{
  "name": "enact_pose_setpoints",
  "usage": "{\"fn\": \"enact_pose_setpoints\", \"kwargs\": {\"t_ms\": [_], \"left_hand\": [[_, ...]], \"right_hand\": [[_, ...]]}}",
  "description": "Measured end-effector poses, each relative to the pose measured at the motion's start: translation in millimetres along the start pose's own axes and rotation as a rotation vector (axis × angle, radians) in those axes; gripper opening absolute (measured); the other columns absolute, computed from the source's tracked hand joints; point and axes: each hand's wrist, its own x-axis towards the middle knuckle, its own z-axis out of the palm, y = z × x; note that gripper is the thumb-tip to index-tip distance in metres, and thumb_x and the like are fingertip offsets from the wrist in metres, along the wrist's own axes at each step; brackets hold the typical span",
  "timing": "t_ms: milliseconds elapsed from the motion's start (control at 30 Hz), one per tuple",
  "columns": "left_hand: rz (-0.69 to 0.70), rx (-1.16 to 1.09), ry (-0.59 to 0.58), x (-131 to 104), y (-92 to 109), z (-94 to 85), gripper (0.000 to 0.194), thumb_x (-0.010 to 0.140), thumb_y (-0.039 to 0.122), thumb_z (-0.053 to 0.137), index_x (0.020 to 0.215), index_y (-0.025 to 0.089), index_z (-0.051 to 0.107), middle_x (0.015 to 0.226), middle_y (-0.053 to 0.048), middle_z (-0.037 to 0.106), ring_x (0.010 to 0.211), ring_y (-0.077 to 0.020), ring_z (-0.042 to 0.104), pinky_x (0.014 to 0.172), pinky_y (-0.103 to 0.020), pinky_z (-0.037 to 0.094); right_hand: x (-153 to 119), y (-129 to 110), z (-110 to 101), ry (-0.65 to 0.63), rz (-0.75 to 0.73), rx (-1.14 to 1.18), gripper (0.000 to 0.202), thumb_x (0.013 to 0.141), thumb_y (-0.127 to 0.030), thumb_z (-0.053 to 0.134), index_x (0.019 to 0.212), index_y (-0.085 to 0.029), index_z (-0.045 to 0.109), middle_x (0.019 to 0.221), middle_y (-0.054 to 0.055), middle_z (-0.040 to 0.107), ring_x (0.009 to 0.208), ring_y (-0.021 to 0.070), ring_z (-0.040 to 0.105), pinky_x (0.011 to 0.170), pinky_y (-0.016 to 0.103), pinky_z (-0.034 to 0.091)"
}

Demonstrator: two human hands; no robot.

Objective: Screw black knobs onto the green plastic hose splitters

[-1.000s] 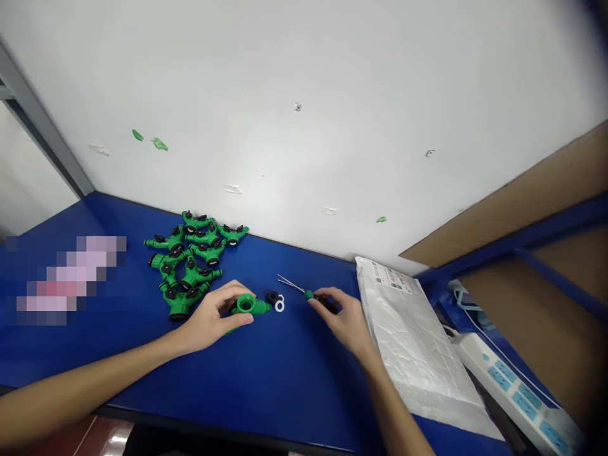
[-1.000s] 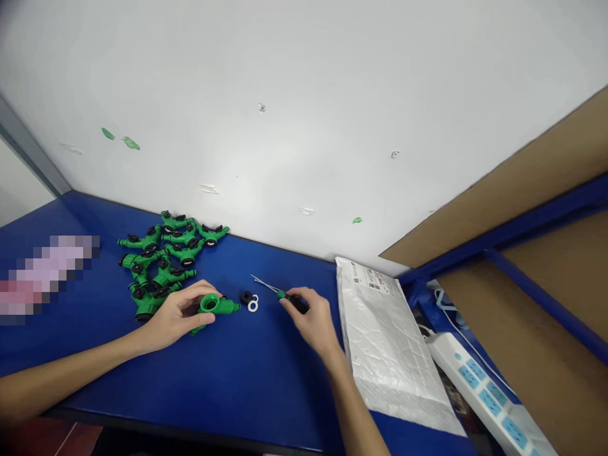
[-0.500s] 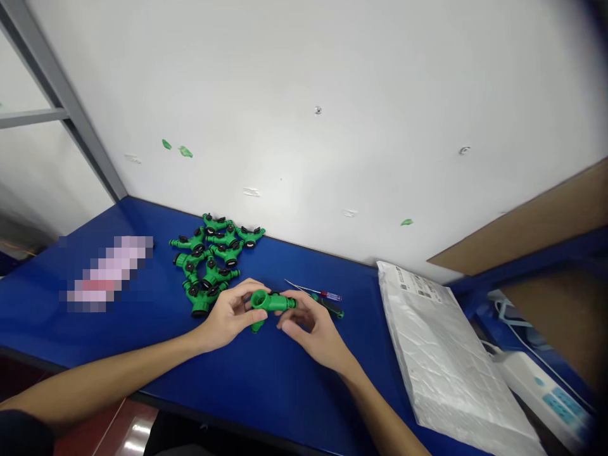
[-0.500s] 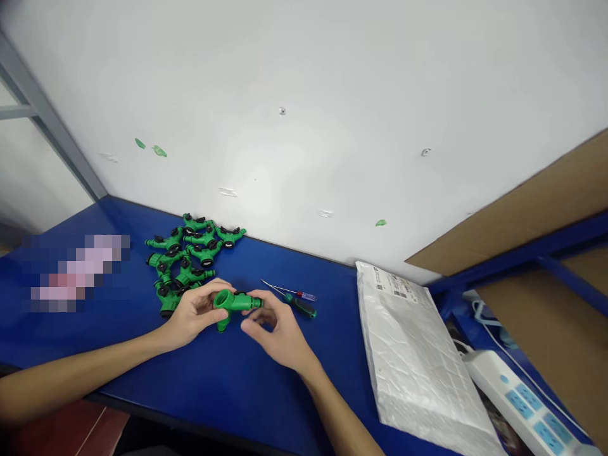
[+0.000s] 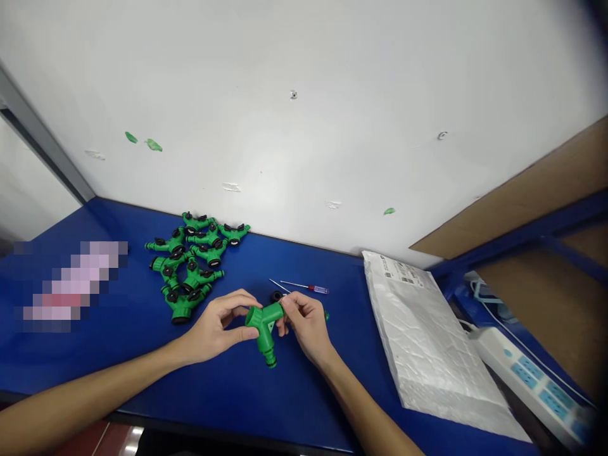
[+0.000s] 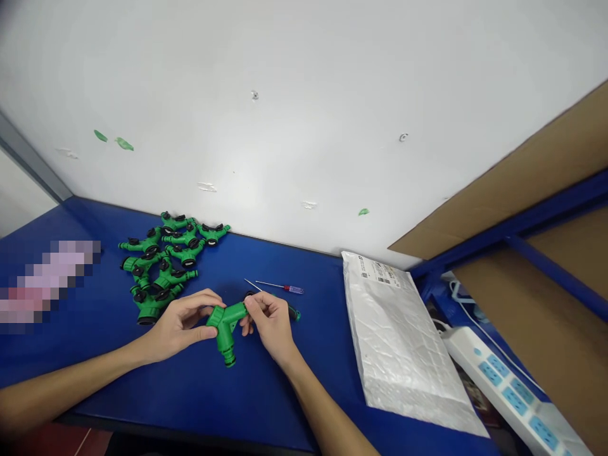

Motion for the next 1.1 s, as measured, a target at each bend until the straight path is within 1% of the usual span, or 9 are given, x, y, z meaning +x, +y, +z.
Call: {"fn": "enact_pose_setpoints", "kwargs": {"t_ms": [233,367,467,567,700,767,867,967,1100], "left_hand": [[-0.213,-0.214,0.085,4,-4,-0.1,0.028,0.08,0.036,0.074,0.095,0.014,0.065,0.081,-0.003,0.065,0.074,-0.0163,0.064,0.072,-0.03,0.051],[-0.3,-0.495,0.151,3,0,3.5,0.033,0.076,0.033,0.079,0.098,0.018,0.059,0.081,0.001,0.063,0.069,-0.0147,0.067,0.07,-0.031,0.056],[-0.283,-0.518,0.108,2,0,6.7,0.031,0.074,0.025,0.08,0.088,0.019,0.054,0.09,0.002,0.061,0.078,-0.0146,0.068,0.081,-0.035,0.057],[-0.203,-0.406,0.08,-1,-5,8.9,0.034,0.076,0.024,0.079,0.095,0.022,0.051,0.1,0.0,0.059,0.09,-0.0161,0.065,0.085,-0.037,0.056],[-0.182,-0.104,0.159,-5,-12,11.2,0.071,0.074,0.026,0.079,0.129,0.034,0.034,0.126,-0.005,0.046,0.103,-0.019,0.061,0.08,-0.034,0.057],[-0.182,0.038,0.218,-6,-14,11.5,0.081,0.075,0.028,0.077,0.137,0.036,0.025,0.121,-0.005,0.047,0.1,-0.0193,0.061,0.074,-0.031,0.057],[-0.072,0.283,0.24,-5,-15,9.3,0.064,0.082,0.031,0.07,0.136,0.032,0.035,0.105,-0.003,0.051,0.096,-0.0204,0.06,0.071,-0.031,0.056],[0.125,0.551,0.21,-6,-15,5.4,0.034,0.084,0.029,0.068,0.117,0.027,0.06,0.115,-0.008,0.047,0.108,-0.0251,0.055,0.084,-0.038,0.054],[0.237,0.621,0.154,-7,-16,3.5,0.024,0.089,0.026,0.063,0.113,0.024,0.066,0.122,-0.011,0.047,0.114,-0.0263,0.054,0.096,-0.042,0.05]], "right_hand": [[-1,-4,-1,-0.033,-0.141,-0.076,0.033,0.082,-0.047,0.071,0.099,-0.019,0.064,0.068,0.0,0.065,0.053,0.0132,0.06,0.052,0.026,0.05],[-4,-1,1,-0.126,-0.082,-0.082,0.042,0.075,-0.043,0.078,0.107,-0.021,0.062,0.095,0.004,0.063,0.072,0.0142,0.063,0.06,0.025,0.054],[-5,1,3,-0.115,0.009,-0.094,0.043,0.072,-0.04,0.081,0.106,-0.019,0.064,0.088,0.003,0.065,0.066,0.0142,0.063,0.057,0.027,0.054],[-5,0,4,-0.018,0.004,-0.113,0.04,0.071,-0.039,0.082,0.102,-0.017,0.068,0.063,-0.002,0.062,0.051,0.0126,0.058,0.051,0.027,0.051],[-6,1,7,0.034,-0.04,-0.145,0.03,0.077,-0.041,0.076,0.093,-0.016,0.072,0.058,-0.002,0.06,0.041,0.009,0.052,0.042,0.023,0.045],[-7,1,10,0.026,-0.017,-0.147,0.031,0.08,-0.045,0.072,0.091,-0.015,0.073,0.057,-0.002,0.059,0.038,0.0093,0.052,0.039,0.023,0.043],[-9,-1,15,0.031,0.034,-0.144,0.035,0.08,-0.049,0.07,0.087,-0.014,0.074,0.053,-0.003,0.057,0.035,0.009,0.051,0.035,0.021,0.039],[-11,-6,18,-0.014,0.069,-0.132,0.038,0.08,-0.05,0.069,0.085,-0.014,0.074,0.052,-0.002,0.057,0.034,0.0086,0.051,0.033,0.019,0.036],[-12,-13,18,-0.058,0.025,-0.144,0.032,0.08,-0.046,0.071,0.089,-0.015,0.073,0.053,-0.003,0.057,0.035,0.0091,0.053,0.035,0.02,0.038]]}}
